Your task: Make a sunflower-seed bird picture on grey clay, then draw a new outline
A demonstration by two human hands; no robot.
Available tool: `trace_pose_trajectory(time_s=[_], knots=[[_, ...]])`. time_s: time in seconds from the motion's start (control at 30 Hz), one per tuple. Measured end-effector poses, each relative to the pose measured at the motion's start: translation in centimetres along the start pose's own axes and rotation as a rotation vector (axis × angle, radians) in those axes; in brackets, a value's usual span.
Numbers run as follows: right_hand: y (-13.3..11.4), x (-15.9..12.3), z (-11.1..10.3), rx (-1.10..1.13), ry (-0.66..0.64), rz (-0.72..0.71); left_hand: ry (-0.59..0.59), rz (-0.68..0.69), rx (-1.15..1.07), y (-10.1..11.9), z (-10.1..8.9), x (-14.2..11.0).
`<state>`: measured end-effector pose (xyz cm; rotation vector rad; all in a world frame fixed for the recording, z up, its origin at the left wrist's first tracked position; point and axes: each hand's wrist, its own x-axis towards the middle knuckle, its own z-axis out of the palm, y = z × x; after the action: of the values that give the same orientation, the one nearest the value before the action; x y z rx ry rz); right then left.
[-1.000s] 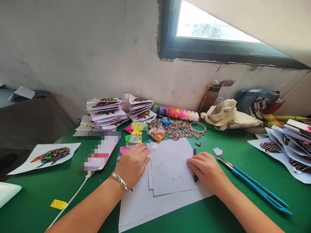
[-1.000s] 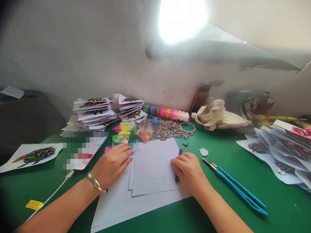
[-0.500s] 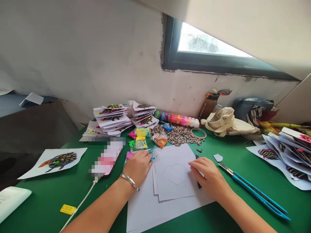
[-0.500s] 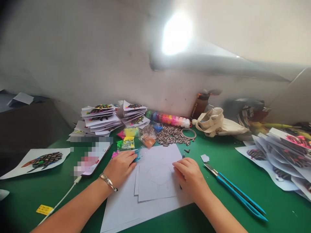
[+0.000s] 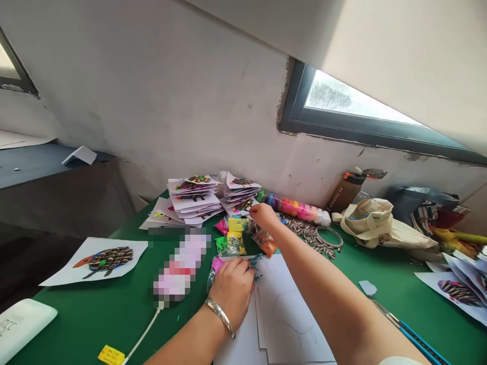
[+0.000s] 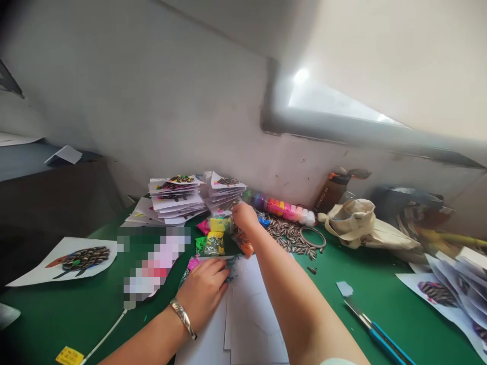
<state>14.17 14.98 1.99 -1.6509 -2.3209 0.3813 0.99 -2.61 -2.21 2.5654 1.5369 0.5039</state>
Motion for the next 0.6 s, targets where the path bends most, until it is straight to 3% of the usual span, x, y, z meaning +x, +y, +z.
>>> trace_pose_trajectory(time_s=[0.13, 0.27, 0.47, 0.6], knots=[[0.2, 1.7, 2.4, 0.018, -0.128, 0.035, 0.029, 0.002, -0.034, 0.0, 0.4, -0.1], [-0.1, 1.4, 3.4, 0.095, -0.152, 0.023, 0.038, 0.01, -0.053, 0.0, 0.6, 0.0], [-0.2, -1.1, 0.5, 0.381, 0.077, 0.024, 0.077, 0.002, -0.08, 0.1, 0.3, 0.0], [0.6, -5.5, -2.2, 0.66, 0.189, 0.06, 0.248, 0.068, -0.207, 0.3, -0.5, 0.0]])
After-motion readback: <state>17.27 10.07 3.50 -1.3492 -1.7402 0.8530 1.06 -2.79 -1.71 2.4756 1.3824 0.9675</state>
